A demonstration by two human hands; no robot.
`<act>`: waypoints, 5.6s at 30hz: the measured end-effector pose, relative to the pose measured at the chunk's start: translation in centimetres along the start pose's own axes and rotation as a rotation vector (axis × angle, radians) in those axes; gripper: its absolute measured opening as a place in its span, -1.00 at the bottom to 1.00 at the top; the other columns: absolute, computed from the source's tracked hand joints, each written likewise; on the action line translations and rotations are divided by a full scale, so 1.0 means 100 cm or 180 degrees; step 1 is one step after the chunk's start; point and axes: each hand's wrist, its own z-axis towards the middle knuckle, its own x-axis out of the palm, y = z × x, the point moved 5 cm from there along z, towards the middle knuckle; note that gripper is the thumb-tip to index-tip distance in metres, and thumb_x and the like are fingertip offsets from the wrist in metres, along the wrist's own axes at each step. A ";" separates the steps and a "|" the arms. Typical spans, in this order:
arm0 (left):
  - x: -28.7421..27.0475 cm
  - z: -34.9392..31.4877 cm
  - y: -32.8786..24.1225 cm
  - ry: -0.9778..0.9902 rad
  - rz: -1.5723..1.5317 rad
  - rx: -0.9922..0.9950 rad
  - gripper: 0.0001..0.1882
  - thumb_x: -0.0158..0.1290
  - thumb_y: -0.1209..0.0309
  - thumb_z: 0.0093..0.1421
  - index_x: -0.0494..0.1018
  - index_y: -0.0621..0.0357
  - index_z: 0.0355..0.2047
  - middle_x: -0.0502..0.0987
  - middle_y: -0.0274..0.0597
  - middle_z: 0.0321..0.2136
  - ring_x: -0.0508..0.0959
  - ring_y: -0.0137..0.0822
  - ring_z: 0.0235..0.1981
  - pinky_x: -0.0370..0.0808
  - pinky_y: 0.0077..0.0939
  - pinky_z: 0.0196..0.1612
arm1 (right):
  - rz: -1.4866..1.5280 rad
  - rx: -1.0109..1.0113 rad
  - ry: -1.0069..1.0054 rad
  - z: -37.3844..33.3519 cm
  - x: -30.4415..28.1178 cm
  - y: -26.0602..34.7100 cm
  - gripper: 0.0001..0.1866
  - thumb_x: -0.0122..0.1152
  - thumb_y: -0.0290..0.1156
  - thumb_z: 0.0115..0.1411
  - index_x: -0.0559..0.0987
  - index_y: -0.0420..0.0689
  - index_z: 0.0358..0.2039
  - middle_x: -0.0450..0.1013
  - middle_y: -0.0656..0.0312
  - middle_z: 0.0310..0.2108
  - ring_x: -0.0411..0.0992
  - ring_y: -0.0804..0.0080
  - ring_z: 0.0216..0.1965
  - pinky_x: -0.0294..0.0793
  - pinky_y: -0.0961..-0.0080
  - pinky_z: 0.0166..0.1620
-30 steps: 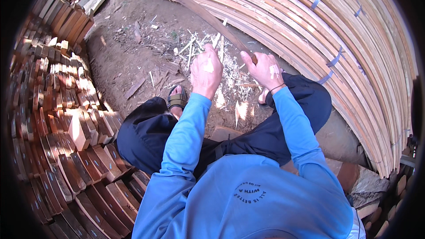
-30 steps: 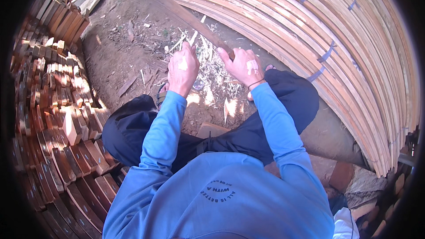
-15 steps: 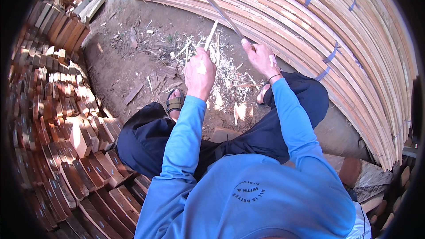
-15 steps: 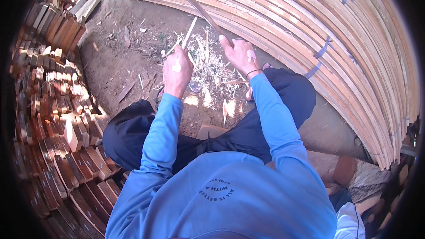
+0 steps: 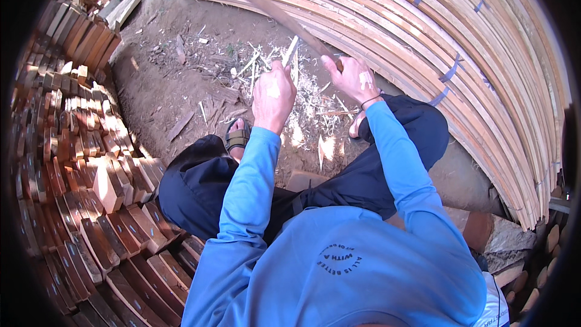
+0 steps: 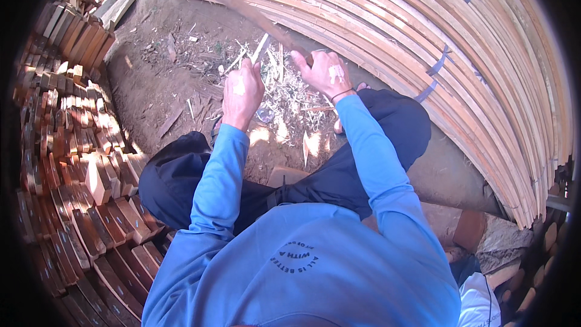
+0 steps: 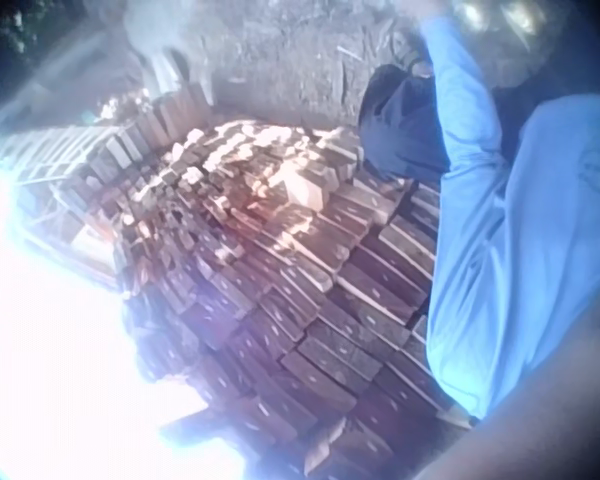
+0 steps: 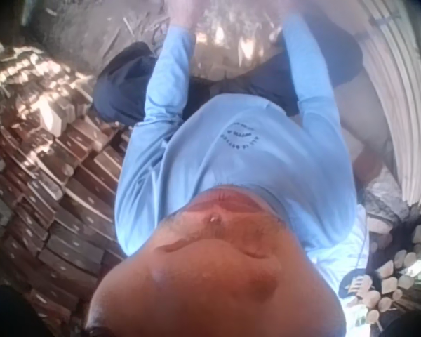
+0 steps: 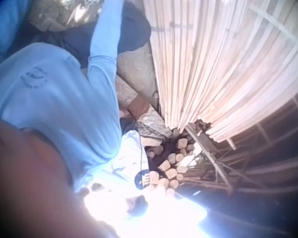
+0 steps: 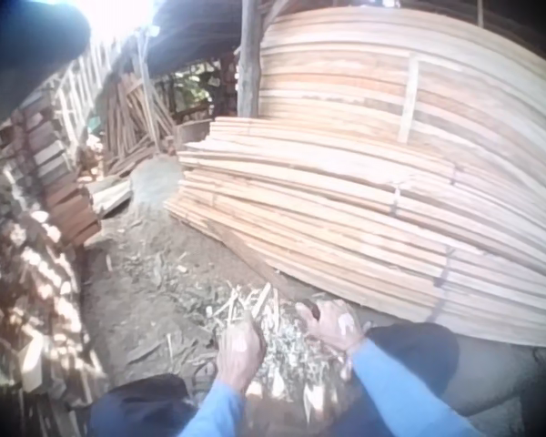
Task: The person shaves thin strips of wood from a small piece using a long knife while sitting on the ground.
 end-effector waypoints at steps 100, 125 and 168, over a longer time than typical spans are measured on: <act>0.025 0.013 0.050 0.0735 -0.1283 -0.1358 -0.52 -0.11 0.11 0.47 0.51 0.37 -0.27 0.56 0.02 -0.50 0.58 -0.13 -0.42 0.48 -0.17 -0.25 | 0.0214 -0.0135 0.0596 -0.047 -0.024 0.013 -0.26 0.06 0.23 0.33 0.63 -0.32 -0.51 0.51 -0.23 -0.56 0.54 -0.20 -0.40 0.44 -0.03 -0.27; 0.007 0.007 0.023 0.0409 -0.0459 -0.0579 -0.63 -0.16 0.30 0.43 0.44 0.44 -0.27 0.56 0.46 -0.38 0.55 0.38 -0.22 0.43 0.17 -0.03 | 0.0092 -0.0181 0.0530 -0.035 -0.006 0.015 -0.24 0.06 0.28 0.29 0.65 -0.30 -0.51 0.53 -0.26 -0.52 0.56 -0.25 -0.34 0.51 -0.03 -0.17; -0.005 0.004 0.017 0.0237 0.0014 -0.0642 -0.68 -0.06 0.33 0.38 0.48 0.44 -0.23 0.58 0.35 -0.51 0.63 0.31 -0.35 0.54 0.13 -0.21 | 0.0880 0.0097 0.0779 -0.022 -0.010 0.006 -0.37 0.31 0.17 0.19 0.60 -0.30 -0.47 0.51 0.03 -0.62 0.52 0.17 -0.50 0.49 0.16 -0.28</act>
